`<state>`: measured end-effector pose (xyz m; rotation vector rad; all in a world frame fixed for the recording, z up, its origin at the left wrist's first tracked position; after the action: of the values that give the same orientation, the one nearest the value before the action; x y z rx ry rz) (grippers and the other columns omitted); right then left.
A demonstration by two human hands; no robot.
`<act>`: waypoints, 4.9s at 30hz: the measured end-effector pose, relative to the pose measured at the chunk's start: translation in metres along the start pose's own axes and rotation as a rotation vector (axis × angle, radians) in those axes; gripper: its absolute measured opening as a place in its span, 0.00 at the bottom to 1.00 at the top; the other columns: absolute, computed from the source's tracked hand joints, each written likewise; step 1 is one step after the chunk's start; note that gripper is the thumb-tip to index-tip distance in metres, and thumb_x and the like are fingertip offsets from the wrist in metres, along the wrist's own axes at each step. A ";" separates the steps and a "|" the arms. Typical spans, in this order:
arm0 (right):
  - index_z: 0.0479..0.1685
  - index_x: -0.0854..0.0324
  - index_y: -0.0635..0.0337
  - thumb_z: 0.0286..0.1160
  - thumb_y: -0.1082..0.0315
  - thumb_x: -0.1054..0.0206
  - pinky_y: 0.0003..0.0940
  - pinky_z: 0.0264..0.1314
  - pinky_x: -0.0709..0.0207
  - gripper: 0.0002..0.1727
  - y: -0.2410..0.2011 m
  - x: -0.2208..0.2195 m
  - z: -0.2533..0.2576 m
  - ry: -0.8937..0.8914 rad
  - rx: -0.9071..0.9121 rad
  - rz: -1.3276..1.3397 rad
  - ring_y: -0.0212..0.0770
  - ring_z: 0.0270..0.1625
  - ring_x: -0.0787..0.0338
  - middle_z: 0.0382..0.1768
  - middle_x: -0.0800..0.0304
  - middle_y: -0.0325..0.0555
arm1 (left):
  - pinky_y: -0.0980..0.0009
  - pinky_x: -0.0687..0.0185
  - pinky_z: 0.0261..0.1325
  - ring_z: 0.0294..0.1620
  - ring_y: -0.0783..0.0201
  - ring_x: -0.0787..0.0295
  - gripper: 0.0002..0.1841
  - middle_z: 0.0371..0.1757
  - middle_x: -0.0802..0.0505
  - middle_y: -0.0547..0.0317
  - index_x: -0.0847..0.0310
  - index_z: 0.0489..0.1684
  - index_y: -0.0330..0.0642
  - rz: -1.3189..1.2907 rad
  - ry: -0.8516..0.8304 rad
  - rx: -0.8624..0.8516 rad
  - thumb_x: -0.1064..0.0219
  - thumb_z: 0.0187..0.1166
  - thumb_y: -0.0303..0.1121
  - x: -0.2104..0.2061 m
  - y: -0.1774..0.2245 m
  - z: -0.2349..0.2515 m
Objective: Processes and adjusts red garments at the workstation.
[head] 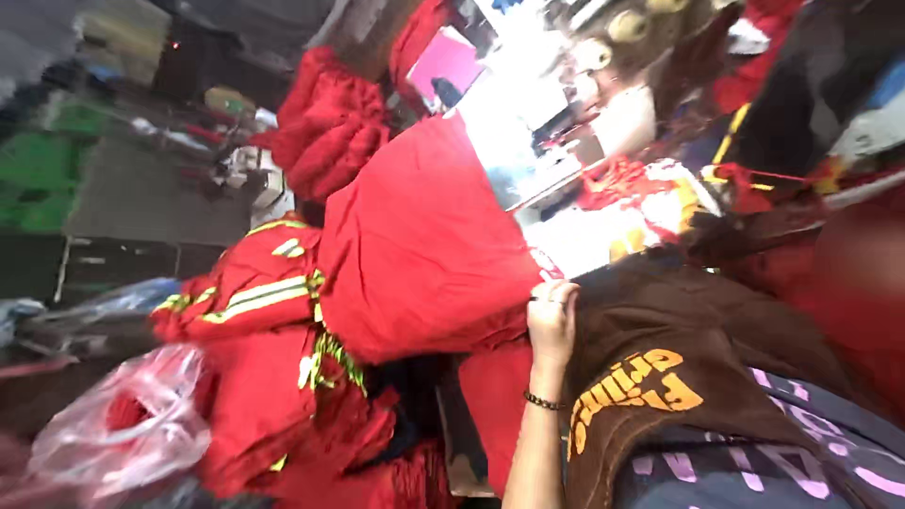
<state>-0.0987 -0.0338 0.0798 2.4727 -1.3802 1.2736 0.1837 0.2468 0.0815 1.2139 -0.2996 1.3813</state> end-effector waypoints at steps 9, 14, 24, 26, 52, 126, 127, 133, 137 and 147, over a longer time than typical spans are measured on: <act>0.40 0.08 0.52 0.77 0.70 0.28 0.54 0.38 0.15 0.04 -0.196 0.050 0.053 0.261 0.872 -0.147 0.47 0.35 0.08 0.31 0.09 0.43 | 0.49 0.21 0.64 0.56 0.47 0.13 0.04 0.43 0.08 0.51 0.07 0.30 0.43 0.285 0.303 0.214 0.18 0.65 0.31 0.013 -0.037 -0.001; 0.41 0.07 0.53 0.76 0.70 0.29 0.52 0.47 0.15 0.05 -0.245 0.039 0.077 0.297 0.986 0.029 0.42 0.38 0.08 0.33 0.07 0.40 | 0.56 0.25 0.67 0.55 0.55 0.16 0.05 0.43 0.10 0.55 0.08 0.30 0.45 -0.057 0.327 0.317 0.18 0.63 0.32 0.040 -0.037 -0.016; 0.53 0.16 0.64 0.87 0.63 0.40 0.66 0.54 0.21 0.14 -0.394 0.008 0.087 0.150 0.641 0.120 0.64 0.55 0.09 0.45 0.09 0.62 | 0.79 0.14 0.45 0.42 0.75 0.13 0.06 0.41 0.11 0.64 0.26 0.44 0.39 -0.838 0.786 0.440 0.43 0.83 0.18 0.135 0.005 0.032; 0.61 0.16 0.56 0.86 0.67 0.40 0.68 0.49 0.19 0.13 -0.385 0.027 0.070 0.270 0.677 0.109 0.64 0.49 0.08 0.43 0.08 0.60 | 0.77 0.12 0.47 0.41 0.75 0.11 0.07 0.37 0.11 0.66 0.27 0.44 0.44 -0.929 0.840 0.374 0.45 0.85 0.20 0.158 -0.001 0.039; 0.52 0.12 0.61 0.82 0.64 0.33 0.51 0.56 0.18 0.11 -0.318 0.023 0.141 0.227 0.519 0.616 0.43 0.49 0.11 0.46 0.08 0.52 | 0.46 0.17 0.57 0.48 0.48 0.08 0.17 0.44 0.06 0.43 0.16 0.56 0.33 -0.113 0.165 0.900 0.30 0.82 0.39 0.107 -0.120 0.027; 0.52 0.13 0.63 0.70 0.79 0.30 0.25 0.53 0.10 0.12 -0.321 -0.008 0.017 0.164 1.344 0.874 0.29 0.50 0.09 0.54 0.11 0.42 | 0.64 0.11 0.62 0.55 0.62 0.07 0.05 0.46 0.04 0.57 0.06 0.39 0.44 -1.033 0.460 0.044 0.26 0.74 0.23 0.124 -0.007 -0.021; 0.53 0.14 0.62 0.69 0.79 0.29 0.25 0.49 0.10 0.14 -0.319 -0.009 0.018 0.104 1.320 0.922 0.29 0.46 0.10 0.55 0.12 0.41 | 0.66 0.13 0.63 0.58 0.63 0.10 0.06 0.47 0.05 0.59 0.07 0.36 0.45 -1.031 0.488 0.065 0.23 0.70 0.23 0.122 -0.007 -0.021; 0.48 0.13 0.63 0.65 0.76 0.29 0.24 0.52 0.13 0.12 -0.318 -0.017 0.014 0.140 1.364 0.836 0.29 0.50 0.12 0.53 0.13 0.42 | 0.77 0.18 0.62 0.59 0.72 0.18 0.17 0.47 0.14 0.68 0.15 0.26 0.52 -0.880 0.514 0.162 0.13 0.48 0.21 0.116 -0.002 -0.016; 0.29 0.15 0.59 0.64 0.70 0.27 0.33 0.67 0.19 0.04 -0.311 0.000 0.014 0.376 1.491 0.594 0.36 0.63 0.15 0.51 0.11 0.44 | 0.65 0.17 0.70 0.66 0.62 0.15 0.14 0.51 0.09 0.61 0.20 0.27 0.49 -0.784 0.426 0.059 0.16 0.59 0.25 0.121 -0.004 -0.017; 0.67 0.28 0.52 0.68 0.51 0.21 0.15 0.41 0.19 0.31 -0.296 0.013 0.020 -0.437 1.344 0.485 0.17 0.38 0.13 0.36 0.09 0.25 | 0.80 0.25 0.39 0.31 0.71 0.21 0.10 0.26 0.17 0.52 0.26 0.27 0.32 -0.621 -0.167 -0.188 0.28 0.74 0.22 0.158 0.022 -0.004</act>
<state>0.1318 0.1287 0.1742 3.4828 -1.5315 2.5174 0.2039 0.3352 0.2132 1.1375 -0.1429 0.7027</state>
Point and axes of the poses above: each hand's wrist, its own z-axis towards the middle knuckle, its own x-axis out of the back of the hand, y = z × x, the point moved 3 cm from there along z, towards the middle knuckle
